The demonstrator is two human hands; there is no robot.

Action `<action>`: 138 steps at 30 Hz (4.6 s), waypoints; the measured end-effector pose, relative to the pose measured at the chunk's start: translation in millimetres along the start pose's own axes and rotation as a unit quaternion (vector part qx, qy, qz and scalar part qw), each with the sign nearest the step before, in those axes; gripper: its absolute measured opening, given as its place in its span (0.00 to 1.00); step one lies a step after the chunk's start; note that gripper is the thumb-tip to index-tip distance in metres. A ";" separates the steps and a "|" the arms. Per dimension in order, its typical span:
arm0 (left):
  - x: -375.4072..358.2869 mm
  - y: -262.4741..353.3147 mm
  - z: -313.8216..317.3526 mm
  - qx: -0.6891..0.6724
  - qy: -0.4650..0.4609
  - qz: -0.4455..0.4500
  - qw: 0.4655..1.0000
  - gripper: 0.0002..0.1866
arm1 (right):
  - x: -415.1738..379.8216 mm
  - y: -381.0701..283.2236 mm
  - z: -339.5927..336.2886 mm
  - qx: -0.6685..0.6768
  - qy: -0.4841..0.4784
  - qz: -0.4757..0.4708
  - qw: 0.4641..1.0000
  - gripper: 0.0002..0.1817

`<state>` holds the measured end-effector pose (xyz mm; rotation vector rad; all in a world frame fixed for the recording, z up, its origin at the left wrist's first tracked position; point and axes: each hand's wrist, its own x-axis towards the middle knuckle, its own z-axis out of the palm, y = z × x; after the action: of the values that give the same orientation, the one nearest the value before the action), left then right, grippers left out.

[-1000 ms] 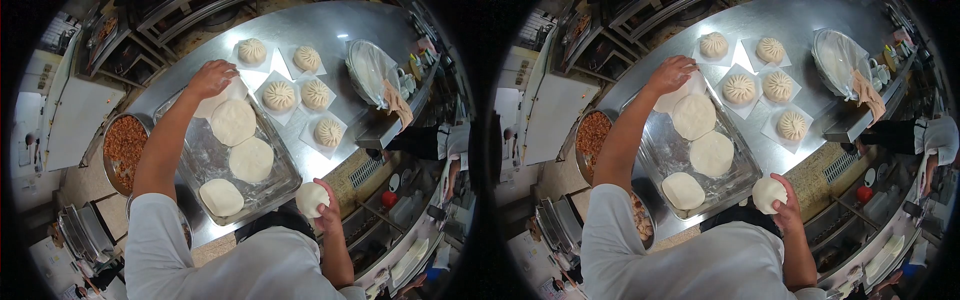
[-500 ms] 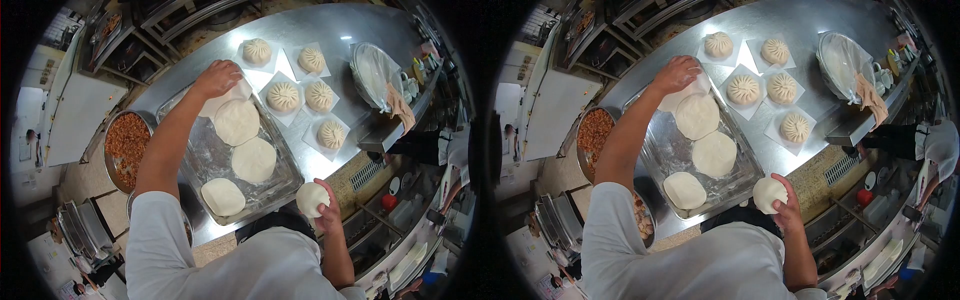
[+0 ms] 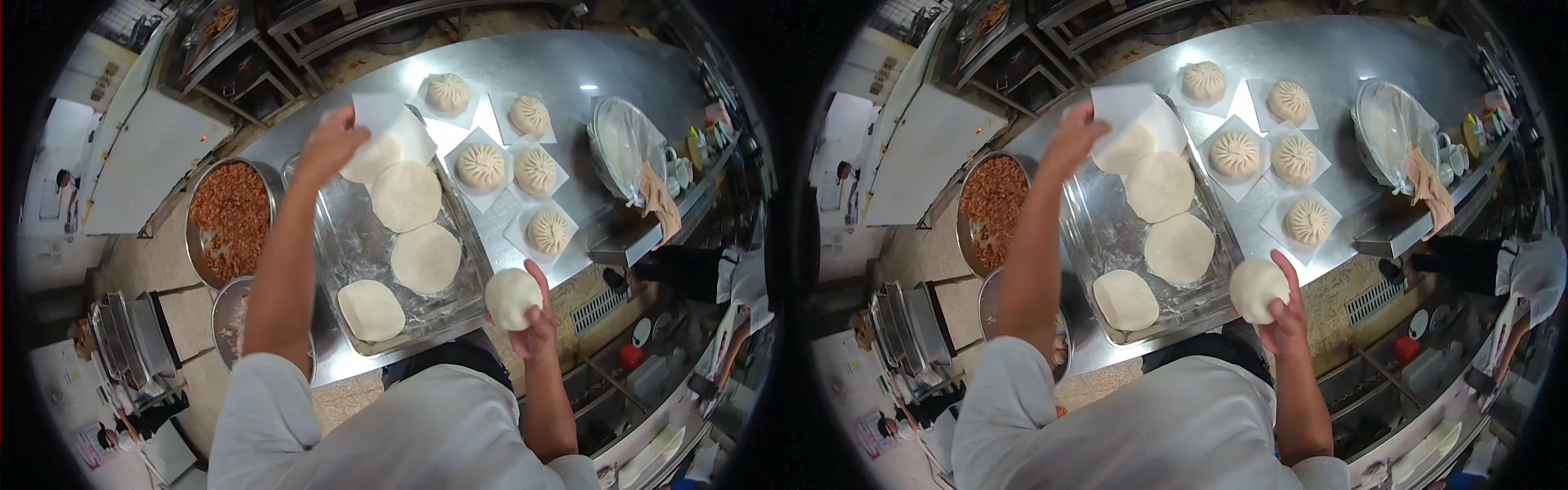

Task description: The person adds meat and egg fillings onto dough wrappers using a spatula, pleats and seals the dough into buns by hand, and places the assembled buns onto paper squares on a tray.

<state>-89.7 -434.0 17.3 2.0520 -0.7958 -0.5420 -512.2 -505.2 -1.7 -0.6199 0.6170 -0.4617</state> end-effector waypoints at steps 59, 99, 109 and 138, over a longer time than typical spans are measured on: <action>-351.5 -41.9 75.1 -0.553 0.247 -0.147 0.782 0.20 | 103.0 179.9 116.4 -0.744 -0.298 0.013 0.598 0.21; -418.1 11.0 12.9 -0.901 -0.095 0.157 0.393 0.46 | -71.1 24.4 64.0 -0.752 -0.055 -0.203 0.624 0.06; -568.8 -166.2 -200.7 -0.844 0.084 0.094 0.521 0.45 | -178.1 319.3 305.3 -0.669 -0.437 -0.307 0.517 0.17; -502.5 -313.3 -304.0 -0.832 -0.054 -0.014 0.552 0.40 | -120.1 316.0 288.5 -0.904 -0.057 -0.087 0.414 0.08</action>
<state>-147.5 227.1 -34.1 0.1930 -0.0145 -0.8994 -343.4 -95.0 25.0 -2.8427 0.7330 0.3460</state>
